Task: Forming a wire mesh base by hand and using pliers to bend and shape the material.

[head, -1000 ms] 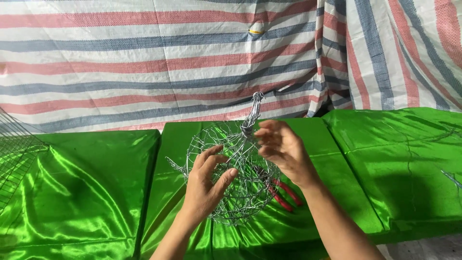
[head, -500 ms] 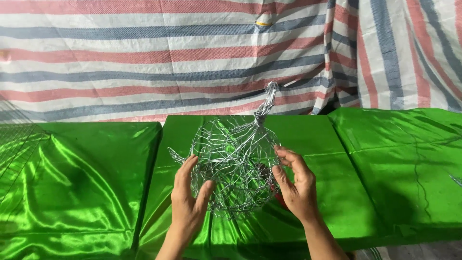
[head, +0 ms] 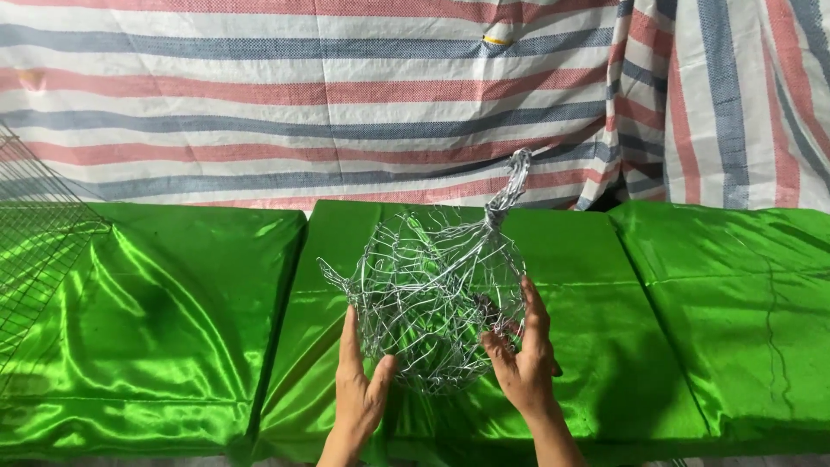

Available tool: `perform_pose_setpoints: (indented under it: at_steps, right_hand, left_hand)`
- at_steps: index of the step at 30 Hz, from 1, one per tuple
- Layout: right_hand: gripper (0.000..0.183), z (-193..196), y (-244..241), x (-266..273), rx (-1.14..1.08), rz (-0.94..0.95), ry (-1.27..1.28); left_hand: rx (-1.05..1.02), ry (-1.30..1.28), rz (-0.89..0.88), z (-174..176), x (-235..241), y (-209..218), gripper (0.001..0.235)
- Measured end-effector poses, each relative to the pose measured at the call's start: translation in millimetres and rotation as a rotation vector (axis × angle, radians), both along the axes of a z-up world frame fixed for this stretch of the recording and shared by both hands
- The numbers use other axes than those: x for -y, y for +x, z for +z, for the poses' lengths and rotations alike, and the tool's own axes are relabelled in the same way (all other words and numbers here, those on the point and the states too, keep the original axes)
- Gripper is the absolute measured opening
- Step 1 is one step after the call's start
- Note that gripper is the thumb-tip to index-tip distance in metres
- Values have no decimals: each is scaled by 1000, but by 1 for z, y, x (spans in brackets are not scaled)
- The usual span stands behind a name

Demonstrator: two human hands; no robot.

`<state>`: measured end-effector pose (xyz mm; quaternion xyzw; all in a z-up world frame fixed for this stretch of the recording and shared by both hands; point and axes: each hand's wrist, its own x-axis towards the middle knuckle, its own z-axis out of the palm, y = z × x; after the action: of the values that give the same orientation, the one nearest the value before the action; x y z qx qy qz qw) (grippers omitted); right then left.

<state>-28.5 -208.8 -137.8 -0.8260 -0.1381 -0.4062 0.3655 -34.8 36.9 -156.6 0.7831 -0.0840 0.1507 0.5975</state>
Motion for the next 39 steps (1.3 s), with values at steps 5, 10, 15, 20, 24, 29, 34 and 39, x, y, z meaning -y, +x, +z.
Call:
perform_pose_setpoints:
  at_steps: [5,10,15,20,24,29,34,39]
  right_hand:
    - [69,16,-6,-8,-56,-13,10]
    - [75,17,-10,-10,-51,-32,-85]
    - [86,30,-18,-12,-147,79,-16]
    - [90,45,-19,-35,-86,22,-118]
    - [91,60,-24,-53,-62,-26,-190]
    - [79,50,-29,-75,-5,-23,-262]
    - [76,41,-34,-83,46,-46,-353]
    - [49,49,-27,-73,122,-10,-207]
  left_hand:
    - [-26,-10,-29,-19,1,-1,96]
    - [-248,-256,-88,-28,1,3,133]
    - [-109,-128,-200,-19,-4,-1,159]
    - [-69,-78,-161,-28,-15,9,160]
    - [-5,-48,-186,-37,-32,14,167]
    - [-102,-403,-171,-39,-45,26,139]
    - [-167,-416,-52,-48,-54,29,104]
    - [-92,-343,-6,-48,-53,29,99]
